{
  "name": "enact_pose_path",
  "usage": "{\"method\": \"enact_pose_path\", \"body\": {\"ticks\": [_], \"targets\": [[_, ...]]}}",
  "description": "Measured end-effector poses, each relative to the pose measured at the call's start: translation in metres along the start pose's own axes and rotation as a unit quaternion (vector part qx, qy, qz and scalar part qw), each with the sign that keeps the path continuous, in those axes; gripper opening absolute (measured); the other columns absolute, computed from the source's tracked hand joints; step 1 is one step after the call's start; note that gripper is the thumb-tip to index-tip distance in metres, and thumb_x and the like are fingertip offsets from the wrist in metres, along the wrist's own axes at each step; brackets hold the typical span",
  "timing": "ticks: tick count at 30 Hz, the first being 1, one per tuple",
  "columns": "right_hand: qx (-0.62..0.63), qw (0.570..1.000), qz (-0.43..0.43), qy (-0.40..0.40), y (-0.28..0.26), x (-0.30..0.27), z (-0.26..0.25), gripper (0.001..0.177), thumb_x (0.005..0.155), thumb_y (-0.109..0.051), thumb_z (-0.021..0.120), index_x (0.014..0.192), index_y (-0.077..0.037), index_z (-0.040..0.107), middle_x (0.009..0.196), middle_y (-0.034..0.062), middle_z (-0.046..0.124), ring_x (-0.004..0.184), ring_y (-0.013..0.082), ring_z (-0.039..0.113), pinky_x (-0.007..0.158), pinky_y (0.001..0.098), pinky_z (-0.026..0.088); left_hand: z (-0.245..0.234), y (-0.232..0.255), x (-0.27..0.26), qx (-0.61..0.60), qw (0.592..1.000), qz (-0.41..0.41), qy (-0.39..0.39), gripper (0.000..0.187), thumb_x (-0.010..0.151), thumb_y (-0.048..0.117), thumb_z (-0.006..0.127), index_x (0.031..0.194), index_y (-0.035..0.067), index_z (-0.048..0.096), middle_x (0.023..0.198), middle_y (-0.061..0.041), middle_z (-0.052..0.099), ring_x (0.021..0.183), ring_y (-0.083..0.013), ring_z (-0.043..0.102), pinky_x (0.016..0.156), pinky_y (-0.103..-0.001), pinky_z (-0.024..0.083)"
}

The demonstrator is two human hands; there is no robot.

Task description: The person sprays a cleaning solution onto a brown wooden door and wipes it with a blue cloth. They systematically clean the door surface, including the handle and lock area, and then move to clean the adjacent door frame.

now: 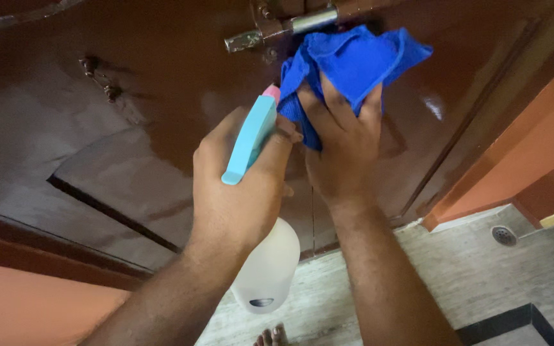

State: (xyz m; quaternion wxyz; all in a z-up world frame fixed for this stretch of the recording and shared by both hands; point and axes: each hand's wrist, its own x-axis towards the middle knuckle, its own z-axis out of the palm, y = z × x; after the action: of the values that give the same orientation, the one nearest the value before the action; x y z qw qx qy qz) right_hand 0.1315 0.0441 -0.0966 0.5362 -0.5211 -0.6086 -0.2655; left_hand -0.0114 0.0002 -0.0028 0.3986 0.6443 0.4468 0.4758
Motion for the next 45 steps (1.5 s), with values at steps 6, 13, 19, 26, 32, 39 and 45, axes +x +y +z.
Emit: {"method": "enact_pose_path", "body": {"ticks": [6, 13, 19, 26, 32, 39, 45], "targets": [[-0.092, 0.993, 0.001, -0.069, 0.016, -0.042, 0.014, 0.048, 0.093, -0.015, 0.073, 0.140, -0.019, 0.068, 0.144, 0.0064, 0.060, 0.141, 0.0455, 0.043, 0.118, 0.0698, 0.026, -0.001, 0.000, -0.002, -0.014, 1.000, 0.009, -0.011, 0.019, 0.091, 0.019, 0.061, 0.091, 0.004, 0.072, 0.070, -0.003, 0.066, 0.056, -0.0090, 0.064, 0.049, -0.028, 0.060], [-0.052, 0.991, -0.003, -0.121, 0.050, -0.115, 0.049, 0.045, 0.083, -0.013, 0.073, 0.128, -0.021, 0.069, 0.132, 0.0072, 0.064, 0.129, 0.0411, 0.055, 0.121, 0.0659, 0.028, 0.000, -0.001, -0.004, 0.025, 0.998, -0.037, -0.041, 0.020, 0.089, 0.019, 0.059, 0.093, 0.004, 0.072, 0.067, -0.005, 0.069, 0.052, -0.0109, 0.067, 0.050, -0.028, 0.058], [-0.070, 0.985, 0.002, -0.161, 0.067, -0.152, 0.053, 0.046, 0.079, -0.016, 0.074, 0.124, -0.023, 0.072, 0.128, 0.0095, 0.067, 0.123, 0.0417, 0.056, 0.117, 0.0652, 0.028, 0.003, -0.011, -0.003, 0.004, 0.999, -0.029, -0.039, 0.022, 0.087, 0.018, 0.060, 0.093, 0.001, 0.072, 0.071, -0.008, 0.072, 0.053, -0.0128, 0.068, 0.048, -0.029, 0.058], [-0.065, 0.987, -0.020, -0.145, 0.067, -0.146, 0.053, 0.044, 0.077, -0.021, 0.077, 0.120, -0.021, 0.072, 0.126, 0.0104, 0.065, 0.127, 0.0419, 0.054, 0.118, 0.0676, 0.027, 0.002, -0.016, -0.001, 0.023, 0.997, -0.051, -0.045, 0.023, 0.084, 0.019, 0.063, 0.091, -0.001, 0.072, 0.067, -0.010, 0.073, 0.051, -0.0132, 0.069, 0.047, -0.028, 0.057], [-0.065, 0.993, -0.026, -0.095, 0.052, -0.122, 0.053, 0.045, 0.083, -0.019, 0.075, 0.128, -0.020, 0.071, 0.134, 0.0082, 0.065, 0.133, 0.0420, 0.053, 0.122, 0.0636, 0.028, 0.003, -0.020, -0.001, -0.004, 0.999, -0.022, -0.039, 0.020, 0.085, 0.017, 0.062, 0.091, 0.002, 0.074, 0.070, -0.010, 0.073, 0.057, -0.0125, 0.069, 0.052, -0.029, 0.057], [-0.018, 0.997, -0.029, -0.074, 0.029, -0.085, 0.047, 0.056, 0.085, -0.041, 0.078, 0.132, -0.012, 0.067, 0.134, 0.0092, 0.062, 0.135, 0.0437, 0.049, 0.117, 0.0667, 0.026, -0.002, -0.021, 0.002, 0.027, 0.998, 0.054, -0.028, 0.019, 0.090, 0.018, 0.061, 0.094, 0.006, 0.075, 0.075, -0.006, 0.074, 0.067, -0.0095, 0.068, 0.065, -0.027, 0.057], [-0.025, 0.996, -0.033, -0.075, 0.017, -0.064, 0.048, 0.049, 0.099, -0.039, 0.066, 0.139, -0.011, 0.066, 0.148, 0.0118, 0.058, 0.143, 0.0441, 0.046, 0.121, 0.0672, 0.021, -0.004, -0.014, 0.002, 0.007, 0.998, -0.032, -0.045, 0.020, 0.089, 0.018, 0.060, 0.097, 0.005, 0.074, 0.073, -0.005, 0.072, 0.061, -0.0097, 0.067, 0.056, -0.028, 0.056]]}}
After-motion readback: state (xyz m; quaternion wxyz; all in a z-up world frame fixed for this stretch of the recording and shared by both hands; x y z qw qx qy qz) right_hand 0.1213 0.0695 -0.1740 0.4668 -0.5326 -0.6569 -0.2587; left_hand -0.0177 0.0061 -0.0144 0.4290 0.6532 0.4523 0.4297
